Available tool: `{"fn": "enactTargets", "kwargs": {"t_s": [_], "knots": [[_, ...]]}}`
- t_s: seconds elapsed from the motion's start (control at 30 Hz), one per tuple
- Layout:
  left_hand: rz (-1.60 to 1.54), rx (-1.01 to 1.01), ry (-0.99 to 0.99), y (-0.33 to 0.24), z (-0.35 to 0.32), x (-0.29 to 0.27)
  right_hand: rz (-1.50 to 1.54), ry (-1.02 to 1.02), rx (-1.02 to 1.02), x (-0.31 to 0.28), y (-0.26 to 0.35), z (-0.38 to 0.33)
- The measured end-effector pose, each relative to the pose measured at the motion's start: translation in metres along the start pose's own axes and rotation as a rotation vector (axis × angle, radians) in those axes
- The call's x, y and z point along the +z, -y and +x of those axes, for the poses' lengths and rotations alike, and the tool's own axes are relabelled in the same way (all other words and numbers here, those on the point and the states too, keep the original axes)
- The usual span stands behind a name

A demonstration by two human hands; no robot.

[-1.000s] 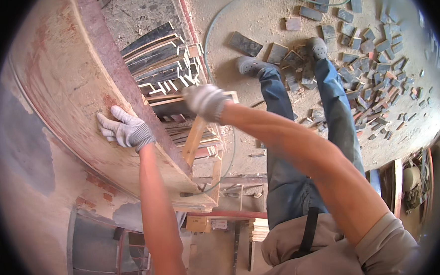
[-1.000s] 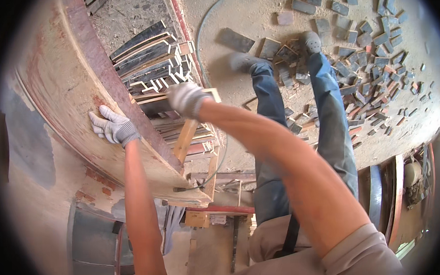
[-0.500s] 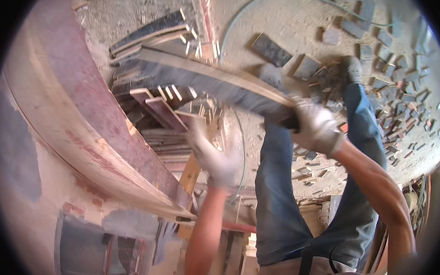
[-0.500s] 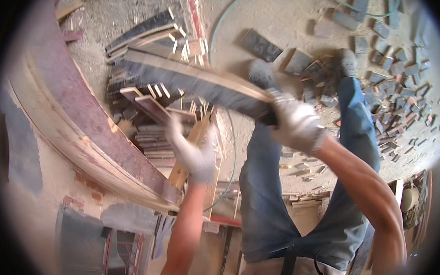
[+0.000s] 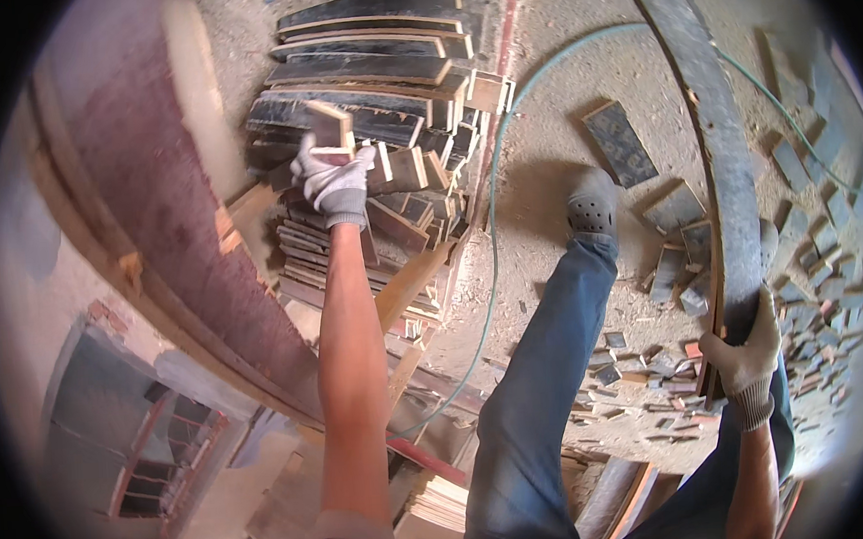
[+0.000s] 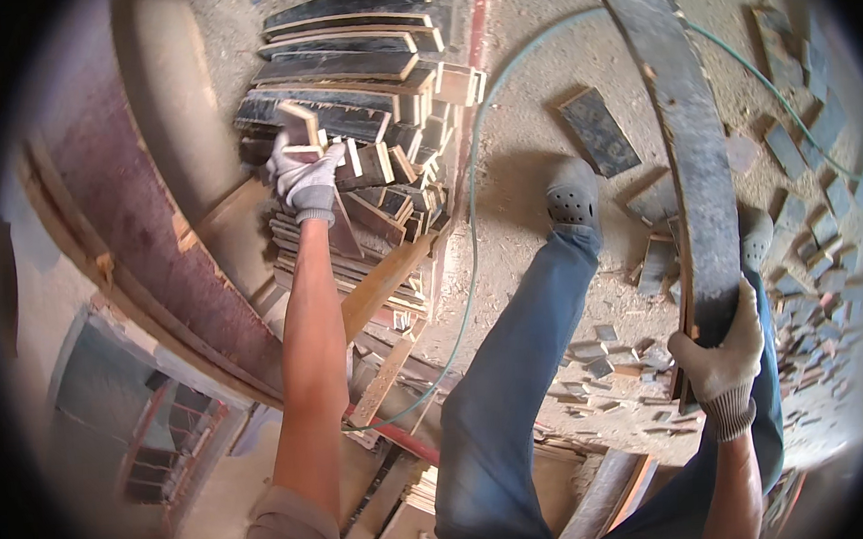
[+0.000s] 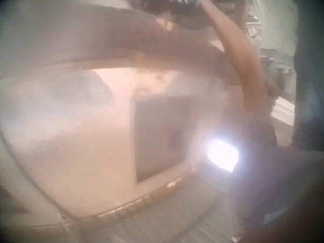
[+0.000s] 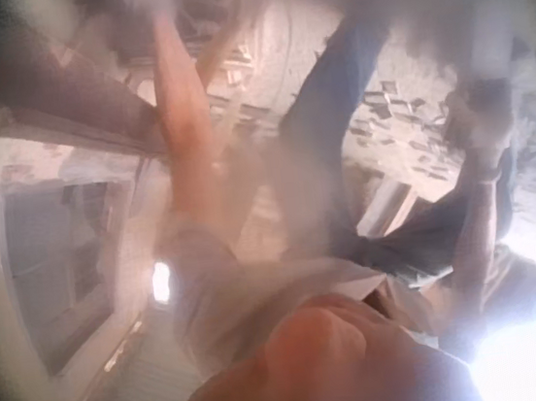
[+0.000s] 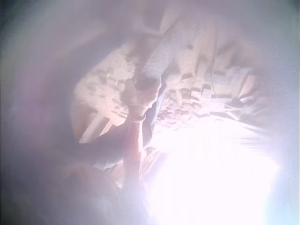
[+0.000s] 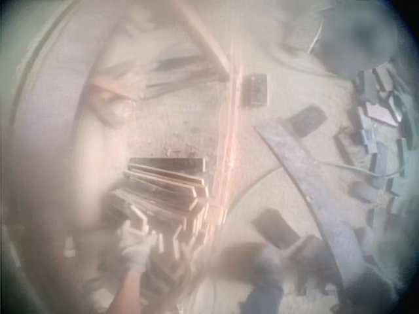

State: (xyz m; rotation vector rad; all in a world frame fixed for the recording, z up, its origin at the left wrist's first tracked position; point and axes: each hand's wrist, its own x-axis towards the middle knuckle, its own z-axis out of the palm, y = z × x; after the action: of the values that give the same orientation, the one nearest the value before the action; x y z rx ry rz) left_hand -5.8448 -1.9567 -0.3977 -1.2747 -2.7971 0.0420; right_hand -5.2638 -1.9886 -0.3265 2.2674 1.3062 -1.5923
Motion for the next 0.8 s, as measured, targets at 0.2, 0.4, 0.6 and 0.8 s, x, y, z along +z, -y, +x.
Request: {"fn": "enactTargets", "kwargs": {"t_s": [0.2, 0.4, 0.6, 0.8], "knots": [[0.091, 0.6, 0.235, -0.02, -0.066, -0.018, 0.056, 0.047, -0.033, -0.007, 0.003, 0.005], [-0.028, 1.01, 0.037, -0.015, -0.103, -0.032, 0.036, 0.017, -0.125, -0.005, 0.003, 0.003], [0.093, 0.836, 0.083, 0.002, -0.055, -0.046, -0.032, 0.016, -0.197, 0.0, 0.001, -0.002], [0.13, 0.782, 0.192, 0.034, -0.054, -0.052, 0.041, 0.055, -0.139, -0.001, 0.009, -0.005]]}}
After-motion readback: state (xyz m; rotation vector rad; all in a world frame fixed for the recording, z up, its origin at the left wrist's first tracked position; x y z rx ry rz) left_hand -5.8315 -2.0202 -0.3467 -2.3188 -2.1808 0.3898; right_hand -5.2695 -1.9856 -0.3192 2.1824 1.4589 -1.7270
